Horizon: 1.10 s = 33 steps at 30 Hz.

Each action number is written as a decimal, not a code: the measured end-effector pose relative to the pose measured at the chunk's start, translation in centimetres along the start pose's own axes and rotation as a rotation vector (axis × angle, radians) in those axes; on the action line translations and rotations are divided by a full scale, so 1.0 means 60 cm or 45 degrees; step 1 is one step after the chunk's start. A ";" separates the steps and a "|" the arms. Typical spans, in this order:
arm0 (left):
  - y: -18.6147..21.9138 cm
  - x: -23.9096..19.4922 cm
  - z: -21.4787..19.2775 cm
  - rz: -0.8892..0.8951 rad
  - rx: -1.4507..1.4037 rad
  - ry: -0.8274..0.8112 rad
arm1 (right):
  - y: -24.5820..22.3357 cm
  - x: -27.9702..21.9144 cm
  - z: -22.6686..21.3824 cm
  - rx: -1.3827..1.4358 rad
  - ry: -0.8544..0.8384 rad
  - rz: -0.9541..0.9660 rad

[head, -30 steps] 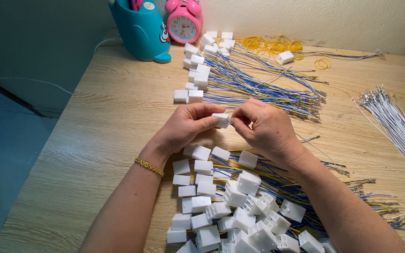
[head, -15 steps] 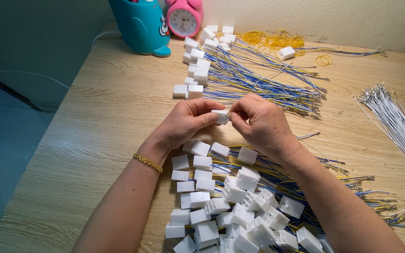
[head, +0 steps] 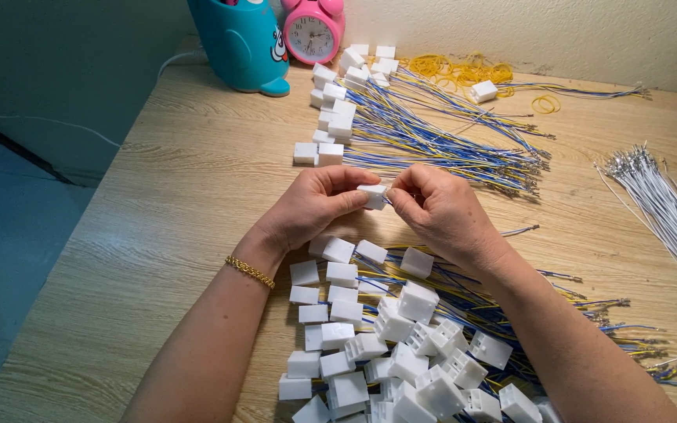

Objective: Assembling electrical wire harnesses by inserting wires into plastic connectors.

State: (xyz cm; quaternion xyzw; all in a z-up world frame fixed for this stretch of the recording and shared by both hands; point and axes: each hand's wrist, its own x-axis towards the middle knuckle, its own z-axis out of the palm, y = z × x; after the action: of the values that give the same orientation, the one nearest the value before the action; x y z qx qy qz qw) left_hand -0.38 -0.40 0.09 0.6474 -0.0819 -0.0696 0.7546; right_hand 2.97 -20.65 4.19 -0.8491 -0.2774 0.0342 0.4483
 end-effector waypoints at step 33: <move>0.007 0.026 -0.042 0.821 0.918 1.004 | 0.044 -0.002 0.015 -0.688 -0.413 -0.317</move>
State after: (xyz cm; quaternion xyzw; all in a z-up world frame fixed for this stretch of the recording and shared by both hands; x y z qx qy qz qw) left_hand 1.66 1.78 0.21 0.7811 -0.0067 0.4379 0.4450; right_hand 3.77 -21.20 1.61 -0.8804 -0.4456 0.0389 0.1577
